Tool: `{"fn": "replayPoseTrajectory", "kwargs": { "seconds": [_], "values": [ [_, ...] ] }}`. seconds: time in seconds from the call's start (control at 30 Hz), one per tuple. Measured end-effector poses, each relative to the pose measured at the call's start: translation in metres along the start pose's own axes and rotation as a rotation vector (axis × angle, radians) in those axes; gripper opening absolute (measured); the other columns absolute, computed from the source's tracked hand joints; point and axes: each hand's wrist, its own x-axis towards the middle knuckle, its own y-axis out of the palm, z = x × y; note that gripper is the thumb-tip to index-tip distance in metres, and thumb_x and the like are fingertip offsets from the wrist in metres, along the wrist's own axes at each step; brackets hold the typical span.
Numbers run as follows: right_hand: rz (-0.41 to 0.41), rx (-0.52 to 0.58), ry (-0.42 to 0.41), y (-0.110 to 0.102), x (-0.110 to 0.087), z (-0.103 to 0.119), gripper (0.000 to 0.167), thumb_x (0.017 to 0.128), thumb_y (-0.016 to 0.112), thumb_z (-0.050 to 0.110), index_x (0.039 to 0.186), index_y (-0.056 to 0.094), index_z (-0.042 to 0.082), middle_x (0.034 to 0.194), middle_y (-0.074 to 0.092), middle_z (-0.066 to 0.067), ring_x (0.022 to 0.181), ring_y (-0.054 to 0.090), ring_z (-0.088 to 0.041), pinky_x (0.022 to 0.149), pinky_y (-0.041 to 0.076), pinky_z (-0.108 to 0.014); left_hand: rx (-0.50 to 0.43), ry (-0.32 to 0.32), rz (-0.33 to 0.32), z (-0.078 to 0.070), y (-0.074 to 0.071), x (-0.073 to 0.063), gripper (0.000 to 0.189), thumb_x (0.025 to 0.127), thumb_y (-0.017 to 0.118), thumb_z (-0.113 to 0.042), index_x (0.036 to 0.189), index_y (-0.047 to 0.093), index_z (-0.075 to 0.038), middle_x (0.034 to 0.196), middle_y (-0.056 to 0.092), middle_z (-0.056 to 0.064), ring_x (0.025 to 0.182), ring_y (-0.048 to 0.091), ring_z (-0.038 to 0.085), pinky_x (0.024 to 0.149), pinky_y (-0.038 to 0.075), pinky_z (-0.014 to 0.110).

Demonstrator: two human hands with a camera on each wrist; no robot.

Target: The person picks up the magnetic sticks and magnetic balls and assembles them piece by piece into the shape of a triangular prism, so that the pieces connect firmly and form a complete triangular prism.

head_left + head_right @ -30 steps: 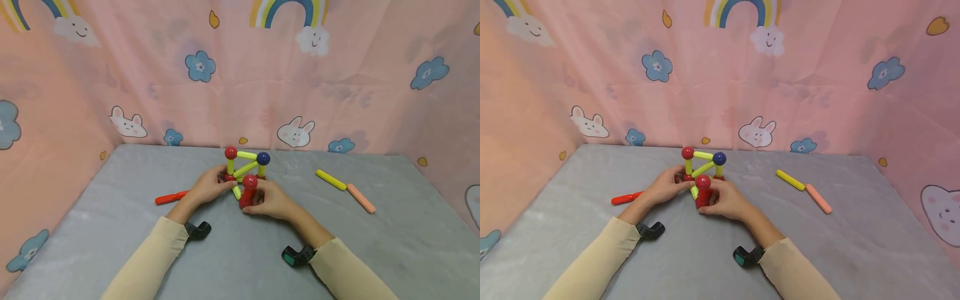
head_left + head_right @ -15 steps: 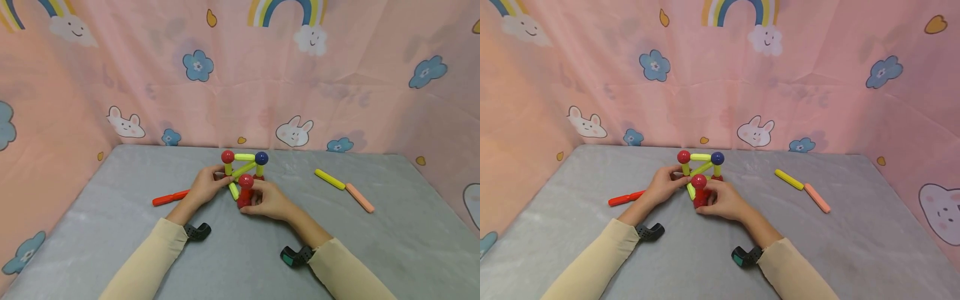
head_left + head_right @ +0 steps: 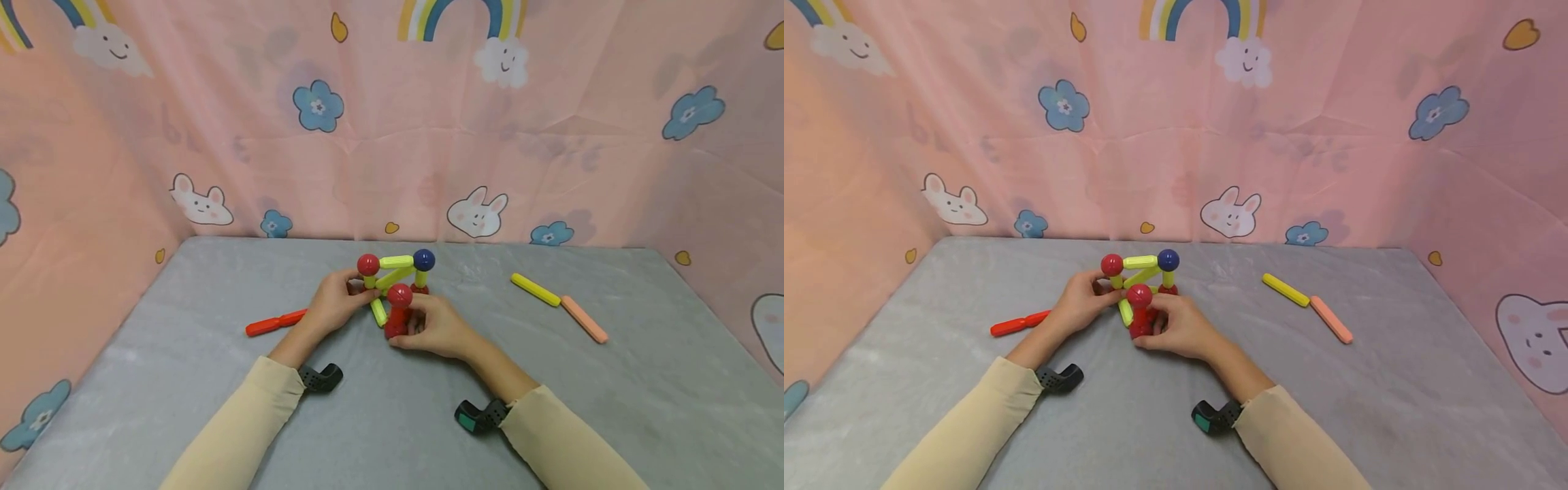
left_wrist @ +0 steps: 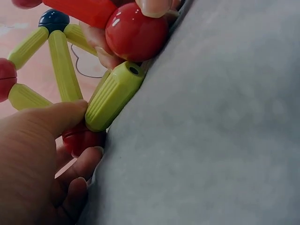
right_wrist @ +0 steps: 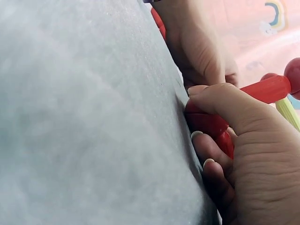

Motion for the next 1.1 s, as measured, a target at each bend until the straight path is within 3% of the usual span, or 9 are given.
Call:
{"fn": "replayPoseTrajectory", "kwargs": {
  "seconds": [0.13,0.27,0.37,0.63,0.9,1.1],
  "values": [
    [-0.01,-0.009,-0.007,0.001,0.0,-0.001,0.039,0.075,0.089,0.016,0.109,0.07,0.013,0.079,0.066,0.0,0.065,0.058,-0.008,0.059,0.052,-0.023,0.028,0.027,0.092,0.002,-0.005,0.0,0.038,0.09,0.073,-0.02,0.125,0.066,-0.007,0.104,0.072,0.012,0.077,0.061,0.015,0.068,0.048,0.025],
    [-0.015,-0.014,-0.017,0.001,0.0,-0.001,0.038,0.075,0.089,0.016,0.108,0.071,0.012,0.079,0.066,-0.001,0.065,0.058,-0.007,0.059,0.052,-0.023,0.052,0.067,0.213,0.002,-0.011,0.0,0.055,0.081,0.071,-0.008,0.134,0.059,-0.009,0.097,0.063,0.008,0.083,0.056,0.017,0.072,0.047,0.029],
    [-0.02,-0.006,-0.026,0.001,0.0,-0.002,0.038,0.075,0.089,0.016,0.108,0.071,0.011,0.079,0.066,-0.001,0.065,0.057,-0.007,0.058,0.052,-0.023,0.064,0.09,0.256,0.002,-0.012,0.0,0.063,0.077,0.073,-0.006,0.137,0.057,-0.011,0.1,0.061,0.007,0.086,0.056,0.017,0.075,0.047,0.029],
    [-0.03,0.012,-0.037,0.0,0.0,-0.004,0.035,0.075,0.089,0.014,0.105,0.07,0.011,0.078,0.067,-0.002,0.063,0.057,-0.007,0.057,0.051,-0.023,0.068,0.073,0.248,0.002,-0.01,0.001,0.058,0.077,0.077,-0.01,0.132,0.058,-0.009,0.098,0.062,0.007,0.086,0.056,0.017,0.076,0.047,0.028],
    [-0.042,-0.086,-0.06,-0.002,-0.001,-0.002,0.026,0.077,0.086,0.017,0.093,0.067,0.01,0.071,0.063,0.001,0.06,0.055,-0.003,0.054,0.049,-0.021,0.079,0.062,0.246,0.001,-0.009,0.002,0.056,0.079,0.08,-0.013,0.13,0.059,-0.011,0.097,0.062,0.006,0.086,0.056,0.018,0.076,0.047,0.029],
    [-0.035,-0.073,-0.058,-0.003,-0.002,-0.002,0.029,0.075,0.087,0.016,0.097,0.068,0.01,0.072,0.064,0.0,0.061,0.056,-0.003,0.054,0.049,-0.021,0.09,0.057,0.27,-0.001,-0.013,0.001,0.061,0.08,0.081,-0.015,0.135,0.056,-0.009,0.1,0.062,0.007,0.087,0.056,0.017,0.077,0.047,0.029]
  ]
}}
